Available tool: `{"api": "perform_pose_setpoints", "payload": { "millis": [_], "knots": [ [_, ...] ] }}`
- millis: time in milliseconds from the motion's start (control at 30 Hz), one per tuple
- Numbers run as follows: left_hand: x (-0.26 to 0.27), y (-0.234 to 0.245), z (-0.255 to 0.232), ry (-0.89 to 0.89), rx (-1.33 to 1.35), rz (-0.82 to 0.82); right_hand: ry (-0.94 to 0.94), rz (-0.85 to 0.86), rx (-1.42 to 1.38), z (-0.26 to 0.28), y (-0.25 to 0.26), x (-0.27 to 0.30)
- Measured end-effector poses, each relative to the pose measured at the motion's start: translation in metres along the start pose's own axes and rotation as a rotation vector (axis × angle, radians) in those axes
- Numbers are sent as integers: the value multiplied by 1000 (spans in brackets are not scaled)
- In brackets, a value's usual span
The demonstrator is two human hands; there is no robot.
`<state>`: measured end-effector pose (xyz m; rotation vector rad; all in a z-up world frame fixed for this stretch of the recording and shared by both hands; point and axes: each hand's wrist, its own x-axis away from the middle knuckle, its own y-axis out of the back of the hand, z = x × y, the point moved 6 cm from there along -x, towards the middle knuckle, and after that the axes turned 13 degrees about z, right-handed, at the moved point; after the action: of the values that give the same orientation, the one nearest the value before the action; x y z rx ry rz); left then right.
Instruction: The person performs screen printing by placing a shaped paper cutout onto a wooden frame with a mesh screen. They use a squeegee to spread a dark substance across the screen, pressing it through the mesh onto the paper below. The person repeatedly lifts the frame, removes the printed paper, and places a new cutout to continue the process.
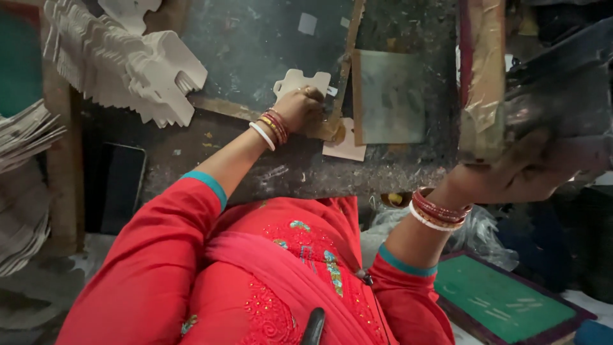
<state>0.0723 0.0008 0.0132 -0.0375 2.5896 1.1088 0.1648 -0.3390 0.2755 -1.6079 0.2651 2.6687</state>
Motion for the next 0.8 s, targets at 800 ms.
{"api": "perform_pose_setpoints", "payload": {
  "millis": [800],
  "knots": [
    [170,77,-90,632,680,-243,32,1041,26,79,-157,129]
  ]
}}
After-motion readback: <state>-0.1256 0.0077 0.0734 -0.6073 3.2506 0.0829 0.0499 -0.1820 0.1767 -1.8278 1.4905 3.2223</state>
